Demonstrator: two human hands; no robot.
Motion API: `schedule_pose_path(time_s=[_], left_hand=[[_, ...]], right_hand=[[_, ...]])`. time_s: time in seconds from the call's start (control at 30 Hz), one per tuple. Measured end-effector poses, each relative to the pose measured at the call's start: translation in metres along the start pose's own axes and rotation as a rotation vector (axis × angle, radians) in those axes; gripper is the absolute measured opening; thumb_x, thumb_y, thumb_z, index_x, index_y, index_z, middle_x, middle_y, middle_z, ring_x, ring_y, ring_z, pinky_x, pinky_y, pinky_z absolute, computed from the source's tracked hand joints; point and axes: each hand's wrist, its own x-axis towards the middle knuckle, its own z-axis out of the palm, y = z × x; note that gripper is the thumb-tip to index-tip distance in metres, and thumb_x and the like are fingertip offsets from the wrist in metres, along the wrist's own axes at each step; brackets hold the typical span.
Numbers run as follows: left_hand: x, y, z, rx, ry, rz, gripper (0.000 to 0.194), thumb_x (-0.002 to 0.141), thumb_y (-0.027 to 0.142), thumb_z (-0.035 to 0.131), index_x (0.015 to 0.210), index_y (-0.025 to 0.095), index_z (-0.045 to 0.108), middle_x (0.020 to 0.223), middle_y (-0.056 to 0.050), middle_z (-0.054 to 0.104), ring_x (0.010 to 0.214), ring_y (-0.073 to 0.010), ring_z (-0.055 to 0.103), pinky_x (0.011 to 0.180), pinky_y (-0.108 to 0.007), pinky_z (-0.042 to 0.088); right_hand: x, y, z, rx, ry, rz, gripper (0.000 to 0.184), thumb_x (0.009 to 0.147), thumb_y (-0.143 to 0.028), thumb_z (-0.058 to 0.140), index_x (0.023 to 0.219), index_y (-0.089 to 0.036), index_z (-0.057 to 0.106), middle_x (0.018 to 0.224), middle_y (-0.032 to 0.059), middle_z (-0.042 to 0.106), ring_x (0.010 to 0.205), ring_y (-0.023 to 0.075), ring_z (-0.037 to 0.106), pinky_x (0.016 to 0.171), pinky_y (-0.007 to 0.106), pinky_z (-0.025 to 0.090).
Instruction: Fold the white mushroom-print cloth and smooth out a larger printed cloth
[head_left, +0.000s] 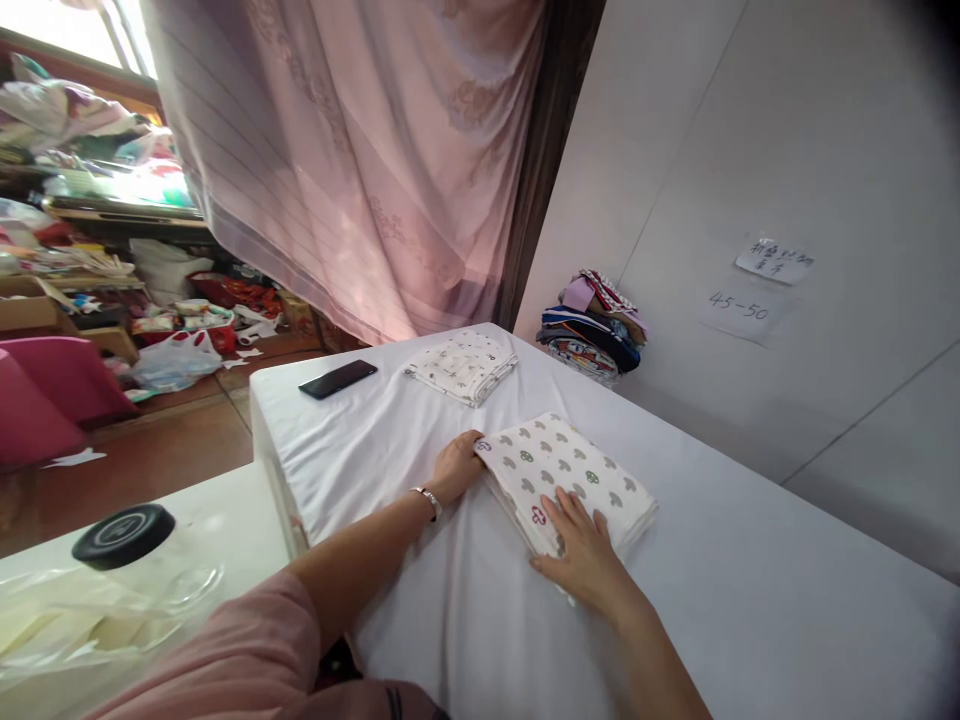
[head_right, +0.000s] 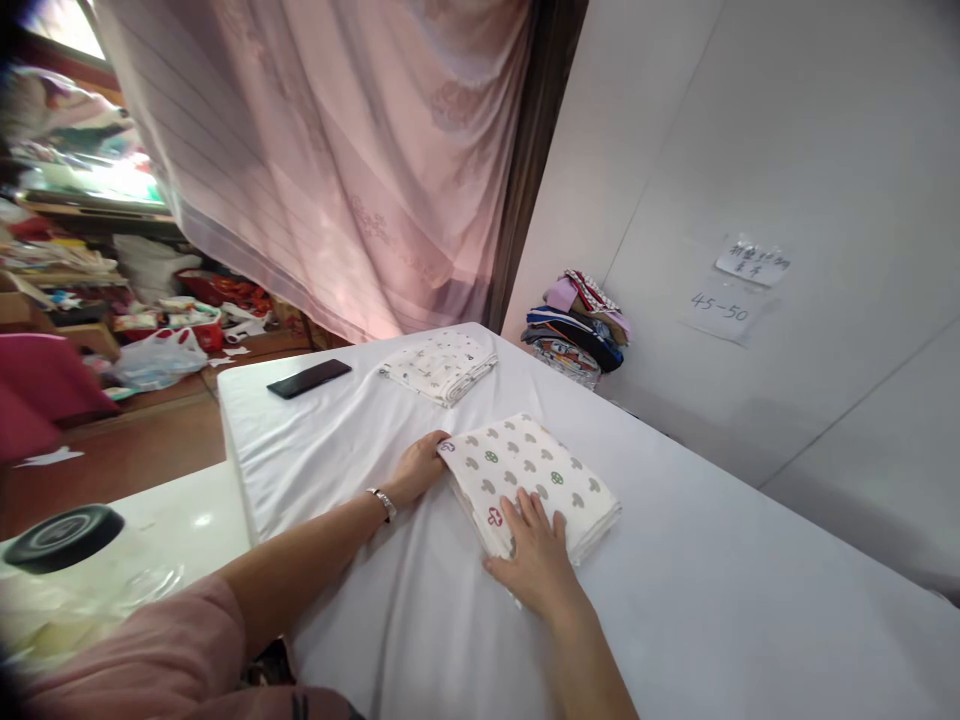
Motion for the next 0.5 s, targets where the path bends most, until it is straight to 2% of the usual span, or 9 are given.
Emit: schedule_pose_path(time_s=[0.2, 0.33, 0.5], left_hand=[[-0.004, 0.002, -0.006, 0.077, 0.002, -0.062, 0.026, 0.077, 0.022, 0.047, 0.103, 0.020, 0.049, 0.102, -0.005, 0.061, 0.091, -0.0198, 0.056, 0.074, -0.028, 0.040], [-0.009, 0.006, -0.015, 0.192, -0.001, -0.035, 0.019, 0.080, 0.027, 0.046, 0.098, 0.020, 0.047, 0.101, -0.006, 0.059, 0.091, -0.0205, 0.055, 0.073, -0.029, 0.038], [-0.010, 0.011, -0.019, 0.267, -0.045, -0.002, 0.013, 0.081, 0.018, 0.041, 0.093, 0.021, 0.046, 0.101, -0.006, 0.058, 0.093, -0.0190, 0.055, 0.075, -0.028, 0.037]], right_hand=[[0.000, 0.000, -0.001, 0.026, -0.009, -0.006, 0.080, 0.072, -0.047, 0.052, 0.140, -0.028, 0.016, 0.149, 0.0016, 0.000, 0.135, 0.0218, -0.007, 0.106, 0.046, -0.002], [0.000, -0.002, -0.003, 0.041, -0.010, -0.009, 0.082, 0.069, -0.045, 0.055, 0.140, -0.028, 0.017, 0.149, 0.0021, -0.001, 0.135, 0.0224, -0.006, 0.105, 0.047, -0.003], [-0.001, -0.005, -0.005, 0.025, -0.014, 0.003, 0.081, 0.071, -0.041, 0.052, 0.141, -0.027, 0.014, 0.149, 0.0028, 0.000, 0.135, 0.0224, -0.005, 0.105, 0.047, -0.003]])
